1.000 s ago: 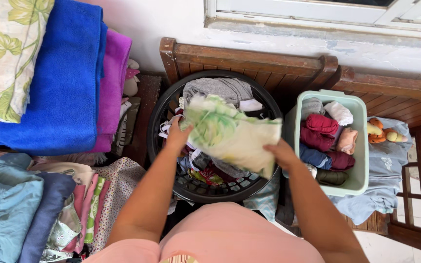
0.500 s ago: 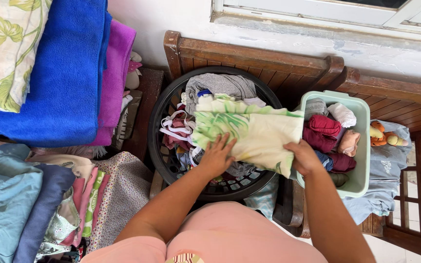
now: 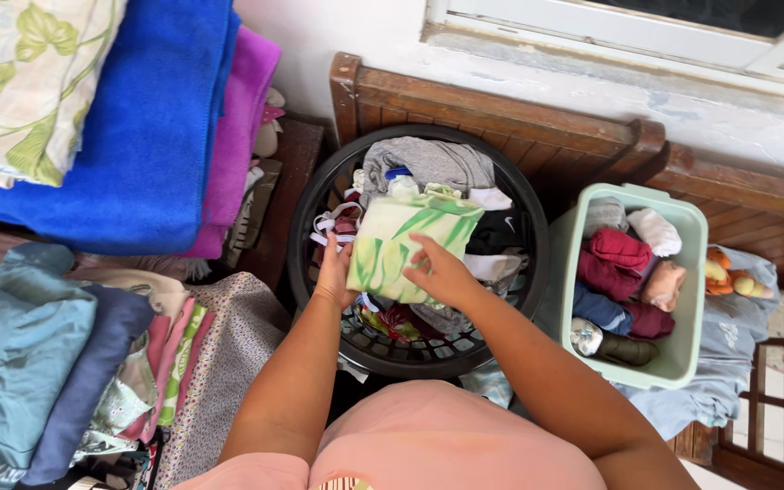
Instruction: The person picks up clothing items from a basket, shakes them out, folds them by hand, and places the folded items onto a stack on a nearby surface.
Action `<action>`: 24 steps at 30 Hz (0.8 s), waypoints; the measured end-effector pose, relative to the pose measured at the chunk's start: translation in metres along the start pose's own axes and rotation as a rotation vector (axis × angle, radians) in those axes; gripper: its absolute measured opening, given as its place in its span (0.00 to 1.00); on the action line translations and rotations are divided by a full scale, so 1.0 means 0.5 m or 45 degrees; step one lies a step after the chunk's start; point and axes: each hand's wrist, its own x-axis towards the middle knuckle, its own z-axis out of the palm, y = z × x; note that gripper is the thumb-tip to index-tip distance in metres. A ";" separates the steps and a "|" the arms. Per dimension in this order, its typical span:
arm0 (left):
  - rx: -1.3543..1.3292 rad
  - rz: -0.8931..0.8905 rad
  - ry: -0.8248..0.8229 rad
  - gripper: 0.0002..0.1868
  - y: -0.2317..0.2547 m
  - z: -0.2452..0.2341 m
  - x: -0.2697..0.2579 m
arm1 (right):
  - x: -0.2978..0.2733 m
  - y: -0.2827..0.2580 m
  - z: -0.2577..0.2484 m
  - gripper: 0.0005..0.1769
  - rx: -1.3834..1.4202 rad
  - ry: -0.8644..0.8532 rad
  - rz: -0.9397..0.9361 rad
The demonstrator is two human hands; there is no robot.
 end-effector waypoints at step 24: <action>2.104 0.642 0.387 0.43 -0.079 0.053 0.020 | 0.074 0.155 0.035 0.29 1.187 0.303 0.349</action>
